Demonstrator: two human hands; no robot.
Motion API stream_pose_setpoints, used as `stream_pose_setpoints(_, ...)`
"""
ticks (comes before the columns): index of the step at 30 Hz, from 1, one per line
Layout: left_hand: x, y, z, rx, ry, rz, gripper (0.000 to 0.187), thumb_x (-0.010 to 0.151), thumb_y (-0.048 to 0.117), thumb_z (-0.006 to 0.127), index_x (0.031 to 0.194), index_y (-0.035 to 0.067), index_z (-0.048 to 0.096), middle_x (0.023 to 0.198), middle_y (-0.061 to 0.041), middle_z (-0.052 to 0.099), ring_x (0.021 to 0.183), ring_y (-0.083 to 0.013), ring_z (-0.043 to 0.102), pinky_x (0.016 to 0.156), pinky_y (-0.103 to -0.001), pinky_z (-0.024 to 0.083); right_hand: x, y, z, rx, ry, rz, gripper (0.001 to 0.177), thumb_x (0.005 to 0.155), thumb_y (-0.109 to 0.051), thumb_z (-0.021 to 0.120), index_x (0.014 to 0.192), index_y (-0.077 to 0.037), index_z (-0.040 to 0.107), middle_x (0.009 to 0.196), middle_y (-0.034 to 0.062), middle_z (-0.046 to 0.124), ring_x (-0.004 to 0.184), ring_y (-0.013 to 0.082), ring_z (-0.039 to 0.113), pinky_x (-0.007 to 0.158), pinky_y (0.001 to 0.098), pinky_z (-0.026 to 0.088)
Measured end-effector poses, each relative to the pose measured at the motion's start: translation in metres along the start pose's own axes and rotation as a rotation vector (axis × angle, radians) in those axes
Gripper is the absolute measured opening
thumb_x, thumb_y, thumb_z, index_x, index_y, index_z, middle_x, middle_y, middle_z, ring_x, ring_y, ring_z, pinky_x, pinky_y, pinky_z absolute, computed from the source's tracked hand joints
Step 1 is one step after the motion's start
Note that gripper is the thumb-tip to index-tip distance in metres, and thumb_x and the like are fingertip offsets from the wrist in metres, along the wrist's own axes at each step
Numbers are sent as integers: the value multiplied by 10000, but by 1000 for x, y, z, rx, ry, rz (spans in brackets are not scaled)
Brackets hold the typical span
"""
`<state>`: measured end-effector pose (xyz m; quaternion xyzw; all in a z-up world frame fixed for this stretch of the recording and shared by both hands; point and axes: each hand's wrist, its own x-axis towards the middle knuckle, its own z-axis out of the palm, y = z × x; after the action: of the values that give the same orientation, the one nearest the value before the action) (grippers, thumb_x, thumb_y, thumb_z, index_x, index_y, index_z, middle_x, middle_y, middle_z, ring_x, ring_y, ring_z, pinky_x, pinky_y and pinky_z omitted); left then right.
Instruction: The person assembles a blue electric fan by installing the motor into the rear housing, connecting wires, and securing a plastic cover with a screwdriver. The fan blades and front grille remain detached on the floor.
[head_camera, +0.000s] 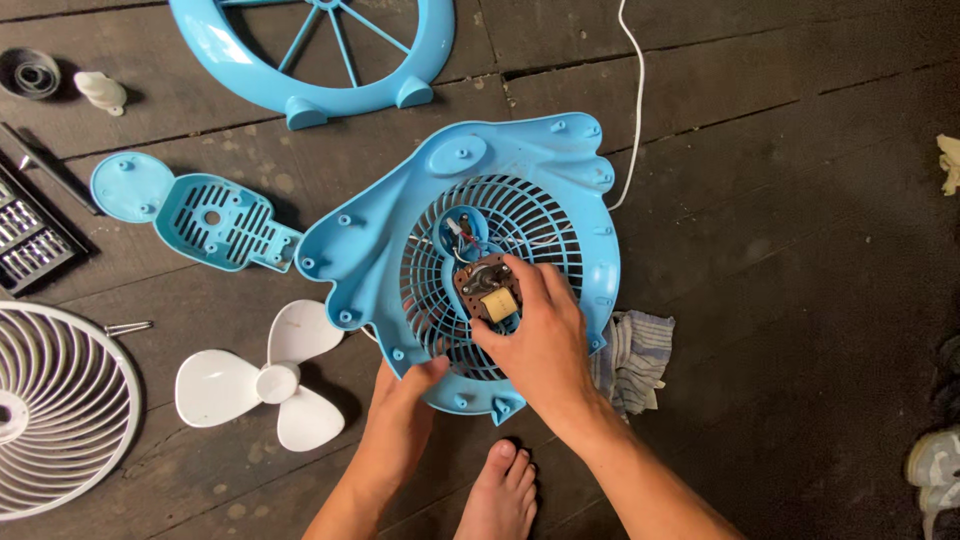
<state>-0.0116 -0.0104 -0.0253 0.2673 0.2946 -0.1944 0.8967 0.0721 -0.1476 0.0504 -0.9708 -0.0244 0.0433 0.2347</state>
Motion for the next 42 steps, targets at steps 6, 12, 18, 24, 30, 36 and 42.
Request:
stream_pose_setpoints(6,8,-14,-6,35,137,-47,347,840,25,543,1179,-24,597,1054,-77,659,952,-182,593,847,-354,482,2,3,-2,17,-59,33,673,673,-153,879,1279,-39,610,1119,140,644,1021,361,658,854,438,538)
stream_pose_setpoints(12,7,-10,-6,64,217,-71,398,826,17,528,1222,-9,567,1034,-80,653,930,-197,595,810,-371,491,10,8,-17,121,-174,65,712,669,-167,902,1308,-64,606,1161,110,645,1019,298,679,856,392,564)
stream_pose_setpoints(18,6,0,-8,-58,134,-39,578,799,12,481,1376,0,522,1127,-104,679,1010,-241,649,873,-420,521,13,8,-51,141,-121,99,661,702,-136,900,1308,-97,638,1189,61,677,989,197,694,834,328,589)
stream_pose_setpoints(24,4,-4,-29,-205,42,-40,654,783,20,478,1436,-14,484,1263,-204,672,1136,-354,662,1007,-488,507,8,21,-92,245,267,146,477,861,-111,829,1295,-44,643,1284,111,633,1079,176,638,802,314,549)
stream_pose_setpoints(30,9,-2,-54,-239,-42,-66,689,757,50,494,1437,-59,480,1255,-228,676,1128,-384,655,1023,-523,479,4,44,-102,971,243,298,502,1040,-349,561,1380,21,550,1332,180,617,1199,225,600,1004,349,496)
stream_pose_setpoints(36,8,28,-77,-56,-57,-157,698,739,103,536,1428,-4,539,1206,-234,704,1025,-404,682,905,-563,529,-9,47,-93,1097,364,426,588,1024,-450,492,1322,50,569,1266,168,672,1163,243,644,997,355,517)
stream_pose_setpoints(42,7,17,-76,1192,-69,673,209,813,178,610,950,27,657,1085,-132,613,977,-255,631,859,-362,537,-28,17,-85,249,355,131,376,910,-165,826,1222,-44,654,1136,102,719,926,150,704,808,283,568)
